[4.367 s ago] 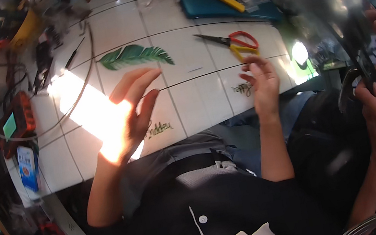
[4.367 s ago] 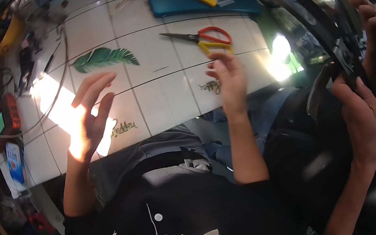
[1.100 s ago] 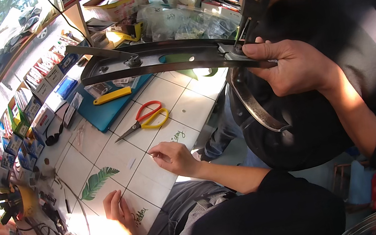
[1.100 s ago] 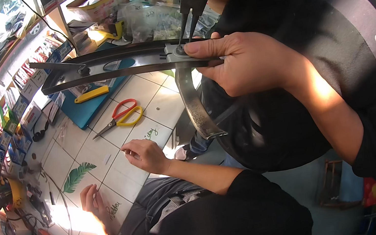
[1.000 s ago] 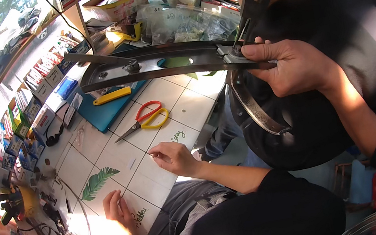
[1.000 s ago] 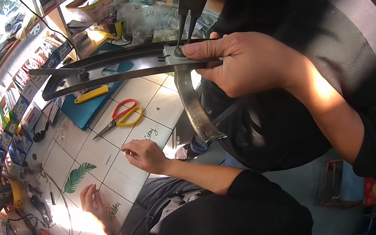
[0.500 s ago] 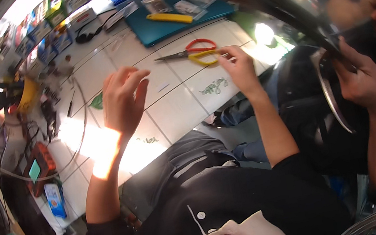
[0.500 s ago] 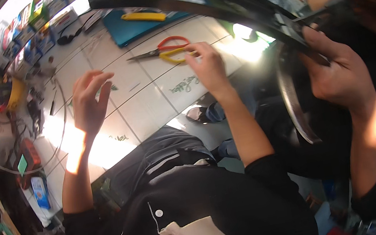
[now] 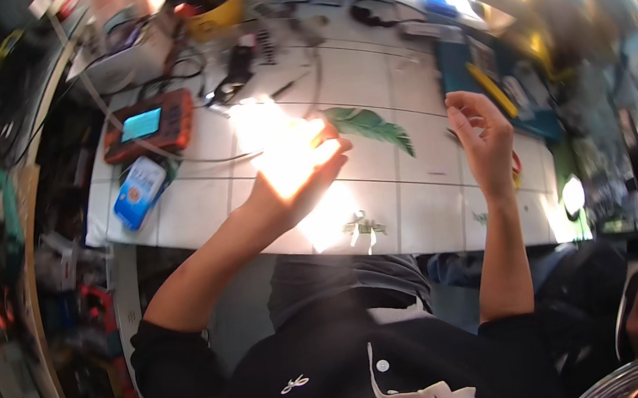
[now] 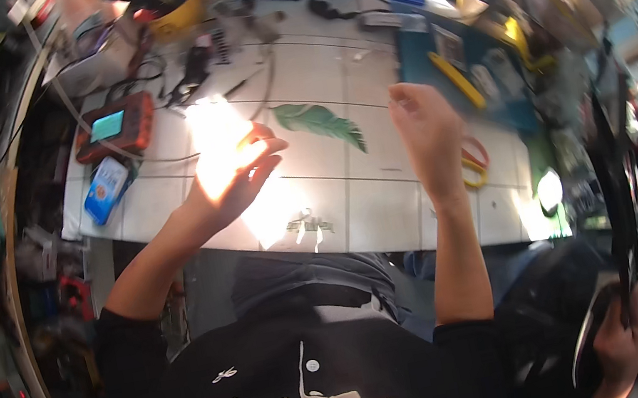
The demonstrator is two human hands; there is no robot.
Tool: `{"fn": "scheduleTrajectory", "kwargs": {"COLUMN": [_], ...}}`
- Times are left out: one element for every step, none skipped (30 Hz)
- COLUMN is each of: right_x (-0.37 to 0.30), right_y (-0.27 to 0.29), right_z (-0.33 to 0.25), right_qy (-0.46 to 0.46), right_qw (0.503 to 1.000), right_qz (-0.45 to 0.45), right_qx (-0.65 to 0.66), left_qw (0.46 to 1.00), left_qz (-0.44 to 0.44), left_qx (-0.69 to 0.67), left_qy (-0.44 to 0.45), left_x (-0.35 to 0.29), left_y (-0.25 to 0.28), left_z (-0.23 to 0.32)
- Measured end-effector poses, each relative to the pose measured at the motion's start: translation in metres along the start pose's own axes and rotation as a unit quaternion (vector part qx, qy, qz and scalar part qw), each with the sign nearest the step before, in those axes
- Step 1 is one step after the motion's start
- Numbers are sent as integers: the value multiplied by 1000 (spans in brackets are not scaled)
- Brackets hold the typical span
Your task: The person disassembles a door lock mechanism using pliers and a screwdriver. They remove the internal components, inspect the cylinder, and reassemble the lock. The person works at a cluttered workbench in a workshop environment.
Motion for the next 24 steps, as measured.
{"fn": "scheduleTrajectory", "kwargs": {"right_x": [15, 30, 44, 58, 71, 83, 94, 103, 111, 117, 124, 135, 145, 158, 169, 178, 191, 203, 214, 224, 233, 244, 252, 261], "right_y": [-20, -36, -56, -77, -94, -108, -122, -136, -151, -162, -171, -177, -183, -191, -199, -208, -217, -226, -236, -246, -256, -265, -275, -281], "right_z": [-6, -14, -16, -15, -15, -12, -9, -9, 0, 0, -2, -3, -7, -11, -14, -15, -23, -30, -34, -41, -47, -50, -51, -55], "right_qy": [3, 23, 15, 18, 23, 29, 34, 54, 19, 21, 26, 30, 35, 44, 38, 28, 58, 83, 98, 128, 149, 154, 152, 164], "right_qw": [999, 997, 996, 994, 991, 991, 991, 988, 984, 982, 981, 981, 982, 981, 982, 982, 982, 980, 979, 976, 974, 976, 977, 977], "right_qz": [-22, -34, -54, -71, -86, -100, -117, -130, -167, -179, -187, -189, -177, -175, -173, -174, -168, -163, -162, -156, -145, -131, -132, -121], "right_qx": [32, 58, 70, 85, 97, 80, 64, 55, 55, 54, 51, 42, 53, 65, 72, 74, 65, 72, 74, 84, 90, 80, 64, 58], "left_qw": [999, 998, 995, 990, 990, 987, 986, 985, 984, 985, 986, 977, 972, 968, 968, 969, 974, 969, 968, 964, 962, 959, 959, 958], "left_qz": [-22, -37, -67, -95, -89, -85, -85, -78, -81, -76, -70, -111, -130, -151, -148, -145, -137, -141, -138, -139, -149, -163, -166, -170], "left_qx": [19, 18, 15, 1, 24, 45, 32, 18, 14, 10, 8, -30, -25, -19, -17, -14, -8, -26, -40, -55, -59, -62, -59, -54], "left_qy": [28, 54, 74, 101, 107, 127, 140, 152, 157, 157, 153, 182, 194, 200, 202, 197, 181, 200, 207, 220, 222, 221, 223, 224], "left_x": [-6, -12, -19, -27, -36, -44, -52, -59, -66, -70, -74, -78, -81, -83, -84, -84, -83, -83, -83, -83, -84, -84, -83, -82], "left_y": [3, 5, 3, -2, -3, -4, -5, -5, -7, -7, -6, -13, -17, -22, -22, -22, -21, -22, -21, -22, -23, -25, -25, -25], "left_z": [-6, -10, -11, -14, -12, -15, -16, -18, -20, -21, -21, -27, -30, -32, -33, -33, -31, -35, -37, -40, -42, -42, -44, -44]}}
Point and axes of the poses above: each hand's wrist, its own x-axis towards the middle knuckle, its own y-axis out of the back of the hand, z = x × y, the point moved 9 cm from there along x, towards the middle knuckle, and after that the axes turned 13 degrees about y, right-handed, at the moved point
